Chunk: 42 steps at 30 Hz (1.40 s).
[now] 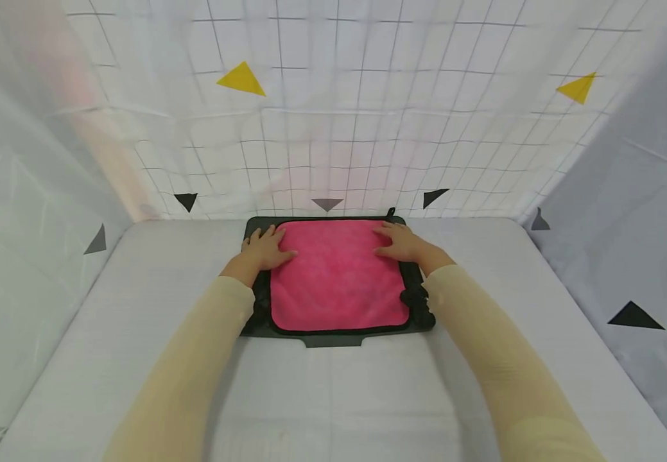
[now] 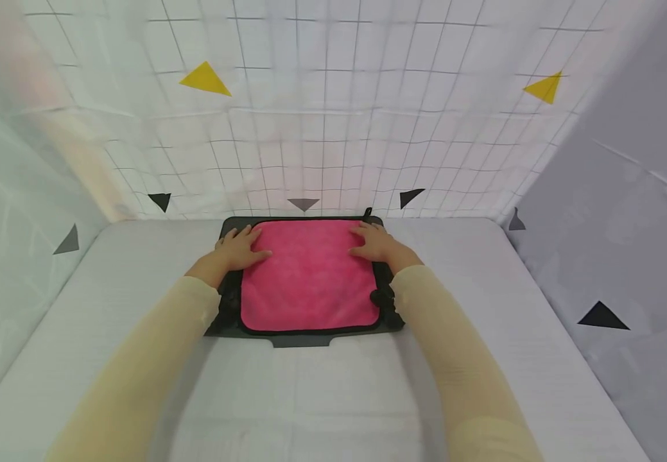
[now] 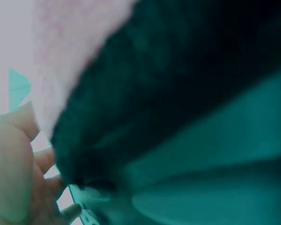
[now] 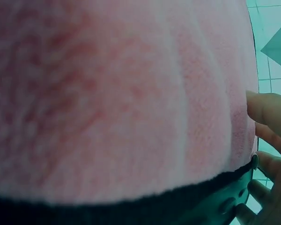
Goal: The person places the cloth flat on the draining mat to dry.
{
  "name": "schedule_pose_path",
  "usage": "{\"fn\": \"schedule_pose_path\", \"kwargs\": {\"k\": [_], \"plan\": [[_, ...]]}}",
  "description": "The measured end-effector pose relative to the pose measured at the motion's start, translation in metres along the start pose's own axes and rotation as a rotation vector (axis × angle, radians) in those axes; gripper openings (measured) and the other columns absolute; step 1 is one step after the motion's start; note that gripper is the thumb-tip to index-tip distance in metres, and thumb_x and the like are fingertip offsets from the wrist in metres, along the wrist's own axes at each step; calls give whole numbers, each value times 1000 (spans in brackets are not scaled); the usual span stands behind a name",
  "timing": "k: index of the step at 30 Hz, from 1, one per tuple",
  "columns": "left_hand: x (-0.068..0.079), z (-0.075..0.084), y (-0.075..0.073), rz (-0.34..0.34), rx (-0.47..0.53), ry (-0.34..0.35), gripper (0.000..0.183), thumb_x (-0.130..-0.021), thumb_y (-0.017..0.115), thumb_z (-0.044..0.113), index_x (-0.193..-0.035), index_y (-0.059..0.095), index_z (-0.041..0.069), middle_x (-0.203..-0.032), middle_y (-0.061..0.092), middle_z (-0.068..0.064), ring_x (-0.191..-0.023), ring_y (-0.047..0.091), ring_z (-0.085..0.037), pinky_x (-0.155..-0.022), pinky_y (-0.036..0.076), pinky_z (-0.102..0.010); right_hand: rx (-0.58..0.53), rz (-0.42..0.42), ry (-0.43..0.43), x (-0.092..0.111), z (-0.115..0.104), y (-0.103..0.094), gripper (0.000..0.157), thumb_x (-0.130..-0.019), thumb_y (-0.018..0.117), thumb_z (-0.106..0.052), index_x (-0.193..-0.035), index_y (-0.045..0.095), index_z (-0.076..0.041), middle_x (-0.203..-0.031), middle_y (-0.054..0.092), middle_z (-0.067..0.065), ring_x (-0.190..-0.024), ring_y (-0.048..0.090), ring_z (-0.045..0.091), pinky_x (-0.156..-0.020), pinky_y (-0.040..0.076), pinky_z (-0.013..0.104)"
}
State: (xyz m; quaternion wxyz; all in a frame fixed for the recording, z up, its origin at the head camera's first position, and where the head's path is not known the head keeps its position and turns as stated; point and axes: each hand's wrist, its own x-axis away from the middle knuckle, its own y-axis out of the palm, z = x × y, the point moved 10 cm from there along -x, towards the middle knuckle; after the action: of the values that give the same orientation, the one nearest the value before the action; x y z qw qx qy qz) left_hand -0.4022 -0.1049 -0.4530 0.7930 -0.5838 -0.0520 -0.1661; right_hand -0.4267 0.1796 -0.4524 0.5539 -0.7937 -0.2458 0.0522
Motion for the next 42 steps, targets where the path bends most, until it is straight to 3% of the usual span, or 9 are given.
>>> {"fn": "schedule_pose_path", "kwargs": {"k": [6,15,23,29,35,42], "plan": [[15,2,-1,-19,25,20,74,-90,44,55,-149,18,19,-153,6,-17,-135,0,-46,-104,7,-64,5,4,-48,16,-12,-9,65,-88,57,-39,-142,35,-10,-150,19,17,-136,13,40,-105,16,58],[64,11,1,-24,-55,147,81,-84,51,60,-148,19,22,-153,11,-12,-136,5,-45,-105,9,-63,-4,-43,-136,55,-39,-9,73,-88,56,-46,-146,26,-13,-152,14,13,-137,10,38,-103,21,59],[94,11,13,-4,-97,191,83,-82,51,63,-148,21,21,-153,12,-12,-136,7,-44,-105,9,-63,15,9,-152,76,-43,-1,72,-86,58,-47,-145,29,-16,-151,19,14,-137,10,38,-103,22,59],[100,7,27,0,-157,183,87,-80,47,69,-148,21,22,-153,12,-15,-136,8,-45,-103,10,-65,115,0,-137,86,-38,20,72,-84,58,-52,-144,34,-19,-150,22,14,-136,11,40,-102,22,61],[101,-2,29,11,-183,134,92,-75,49,74,-148,19,26,-152,13,-17,-135,9,-47,-104,9,-64,219,10,-110,90,-26,28,75,-82,54,-62,-144,33,-26,-151,19,15,-135,11,45,-100,23,63],[104,-10,28,-6,-192,110,97,-72,48,77,-148,18,26,-152,10,-19,-135,7,-47,-103,7,-65,201,0,-31,96,-9,27,79,-78,50,-70,-145,30,-31,-152,16,15,-136,6,42,-98,22,66]]}}
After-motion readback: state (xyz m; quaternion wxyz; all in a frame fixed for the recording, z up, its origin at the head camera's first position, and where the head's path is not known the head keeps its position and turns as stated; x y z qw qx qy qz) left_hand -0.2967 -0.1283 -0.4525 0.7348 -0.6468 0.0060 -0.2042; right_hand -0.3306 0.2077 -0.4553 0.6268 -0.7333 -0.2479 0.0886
